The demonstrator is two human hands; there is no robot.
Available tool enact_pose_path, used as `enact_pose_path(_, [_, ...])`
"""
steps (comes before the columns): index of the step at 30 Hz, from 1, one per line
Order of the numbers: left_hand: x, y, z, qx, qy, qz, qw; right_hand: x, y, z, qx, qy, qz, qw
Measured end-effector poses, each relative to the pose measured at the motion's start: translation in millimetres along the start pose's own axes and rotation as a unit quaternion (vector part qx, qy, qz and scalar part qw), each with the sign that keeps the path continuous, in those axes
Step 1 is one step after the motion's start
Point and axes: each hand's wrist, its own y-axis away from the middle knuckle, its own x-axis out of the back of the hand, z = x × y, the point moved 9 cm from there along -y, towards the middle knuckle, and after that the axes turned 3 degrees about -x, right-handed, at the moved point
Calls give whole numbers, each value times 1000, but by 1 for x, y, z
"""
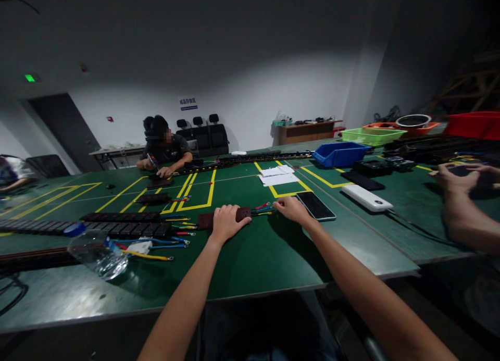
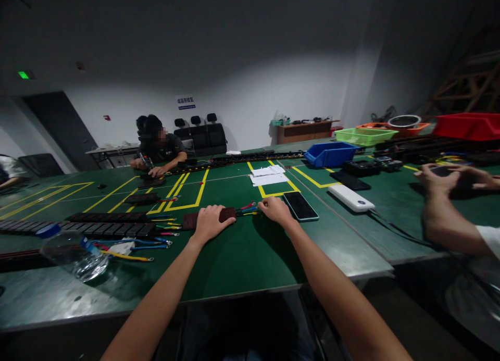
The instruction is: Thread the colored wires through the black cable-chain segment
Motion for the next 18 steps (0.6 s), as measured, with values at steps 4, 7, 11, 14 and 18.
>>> enact_pose_path(4, [0,0,0,0,4,-1,1000,-4,1,-4,18,-16,-6,1000])
enact_pose_path(7, [0,0,0,-1,1,3,1000,-6,0,-7,27,-19,-10,999])
enact_pose_path(11, [-2,0,-1,3,2,-2,1000,-3,0,-10,37,-36,4,999])
enact_pose_path(14, [-2,0,-1,3,0,-3,1000,-2,-1,-13,51,-61,7,997])
enact_pose_path(18, [-2,0,-2,1,-10,3,1000,-4,-3,-9,43,-65,5,997])
